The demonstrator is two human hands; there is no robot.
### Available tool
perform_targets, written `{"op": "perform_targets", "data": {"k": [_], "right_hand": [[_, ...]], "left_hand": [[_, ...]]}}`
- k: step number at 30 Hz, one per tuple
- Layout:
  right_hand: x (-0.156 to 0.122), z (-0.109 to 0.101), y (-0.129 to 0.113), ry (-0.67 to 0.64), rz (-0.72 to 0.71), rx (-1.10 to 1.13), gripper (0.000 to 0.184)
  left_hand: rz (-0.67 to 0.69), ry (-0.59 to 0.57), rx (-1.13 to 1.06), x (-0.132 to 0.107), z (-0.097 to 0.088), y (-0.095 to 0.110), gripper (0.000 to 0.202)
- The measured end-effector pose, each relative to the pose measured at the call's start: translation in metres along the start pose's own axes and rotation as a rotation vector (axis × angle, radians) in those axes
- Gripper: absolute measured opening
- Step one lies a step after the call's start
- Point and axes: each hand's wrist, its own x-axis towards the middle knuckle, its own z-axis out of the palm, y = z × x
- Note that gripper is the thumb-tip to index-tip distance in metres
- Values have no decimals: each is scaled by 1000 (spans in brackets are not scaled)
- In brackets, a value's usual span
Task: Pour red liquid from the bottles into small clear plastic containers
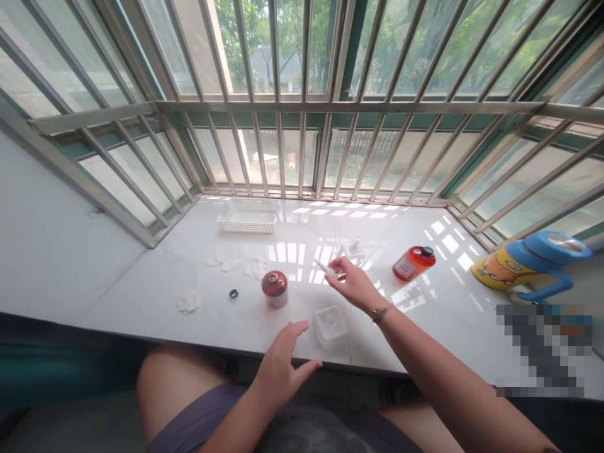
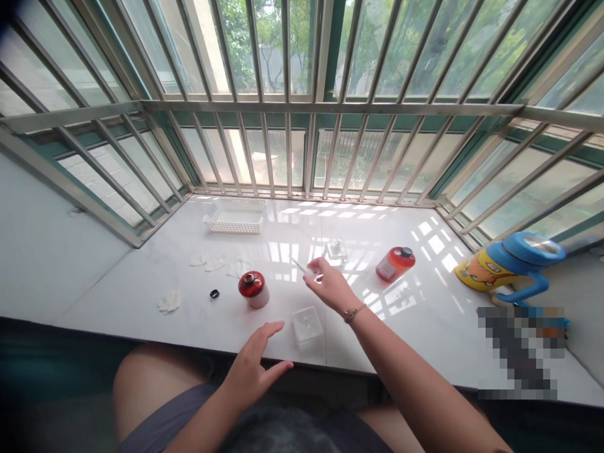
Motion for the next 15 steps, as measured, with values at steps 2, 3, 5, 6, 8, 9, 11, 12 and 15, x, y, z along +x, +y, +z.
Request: {"op": "perform_targets", "data": {"k": [2, 3, 5, 6, 8, 9, 11, 12, 15], "right_hand": [[30, 17, -6, -95, -66, -15, 27], [46, 27, -9, -141, -99, -25, 26], [76, 48, -18, -220, -167, -52, 24], [90, 60, -23, -254, -200, -65, 24], [114, 84, -32, -326, -260, -97, 25], [125, 96, -36, -359, -284, -114, 25], [142, 119, -42, -423, -319, -153, 26], [148, 128, -45, -452, -330, -174, 26], [159, 149, -50, -512, -341, -230, 28]], "left_hand": [[35, 26, 30, -15, -6, 1, 58], [46, 35, 40, -22, -8, 2, 53], [58, 47, 54, -34, -11, 5, 45], [62, 51, 60, -40, -11, 6, 42], [69, 61, 76, -47, -12, 7, 39], [75, 67, 85, -50, -13, 8, 39], [91, 74, 104, -51, -15, 9, 37], [100, 77, 114, -51, -16, 9, 35], [118, 98, 139, -47, -21, 11, 29]]}}
